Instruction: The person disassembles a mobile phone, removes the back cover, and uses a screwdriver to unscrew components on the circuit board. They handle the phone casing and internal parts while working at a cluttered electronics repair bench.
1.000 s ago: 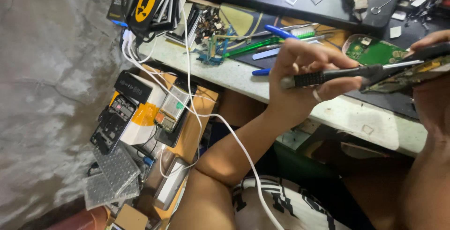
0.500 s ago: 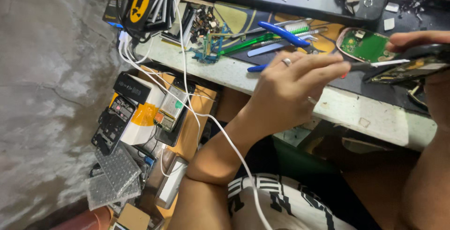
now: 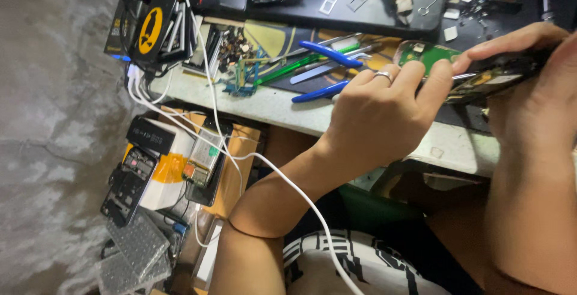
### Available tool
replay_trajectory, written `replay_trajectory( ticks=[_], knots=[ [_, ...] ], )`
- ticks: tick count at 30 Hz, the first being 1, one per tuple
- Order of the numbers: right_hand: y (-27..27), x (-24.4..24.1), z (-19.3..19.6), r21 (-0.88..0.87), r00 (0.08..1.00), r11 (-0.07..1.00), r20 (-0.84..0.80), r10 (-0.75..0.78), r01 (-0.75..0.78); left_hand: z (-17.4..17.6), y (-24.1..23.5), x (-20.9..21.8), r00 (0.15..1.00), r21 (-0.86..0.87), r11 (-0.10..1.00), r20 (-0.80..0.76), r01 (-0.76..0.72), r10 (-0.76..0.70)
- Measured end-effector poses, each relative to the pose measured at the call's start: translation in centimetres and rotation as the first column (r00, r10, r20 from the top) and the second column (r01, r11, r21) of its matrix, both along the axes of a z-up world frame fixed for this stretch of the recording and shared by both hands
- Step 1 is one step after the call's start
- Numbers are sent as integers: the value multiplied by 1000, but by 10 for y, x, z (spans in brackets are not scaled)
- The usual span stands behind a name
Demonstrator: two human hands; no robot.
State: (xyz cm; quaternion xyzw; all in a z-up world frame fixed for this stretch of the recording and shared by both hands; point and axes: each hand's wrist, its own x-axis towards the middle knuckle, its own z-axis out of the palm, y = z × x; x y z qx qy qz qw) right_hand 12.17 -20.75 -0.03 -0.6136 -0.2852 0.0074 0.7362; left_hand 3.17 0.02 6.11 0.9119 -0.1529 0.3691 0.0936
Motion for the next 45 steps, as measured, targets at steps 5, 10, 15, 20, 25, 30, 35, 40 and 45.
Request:
replay_trajectory(
  ticks=[5, 10, 15, 20, 25, 30, 35, 40, 45],
  knots=[
    [5, -3, 4, -12, 999, 999, -7, -43, 43, -3, 2, 13, 1000, -37, 999, 16, 19, -19],
    [9, -6, 20, -53, 998, 998, -54, -43, 40, -3, 8, 22, 992, -47, 993, 54, 113, -110],
    [9, -3, 23, -28, 998, 1000, -64, -4, 2, 0, 11, 29, 991, 0, 994, 66, 112, -112],
    [8, 2, 10, 62, 991, 998, -136, 6, 2, -4, 0, 36, 996, -37, 998, 63, 60, -58],
    [3, 6, 18, 76, 977, 992, -181, 111, -99, -1, 8, 38, 994, 8, 997, 72, 81, -81],
    [8, 4, 32, 1, 981, 995, -167, 99, -100, -2, 16, 45, 989, 17, 990, 46, 138, -139],
    [15, 4, 40, -1, 983, 996, -164, 86, -87, -4, 19, 52, 980, 18, 982, 72, 186, -186],
    [10, 6, 35, -29, 985, 997, -158, 69, -74, -9, 23, 60, 959, 44, 967, 128, 250, -253],
    [8, 8, 26, 35, 980, 993, -159, 117, -113, -9, 24, 65, 954, 75, 966, 158, 247, -256]
  ],
)
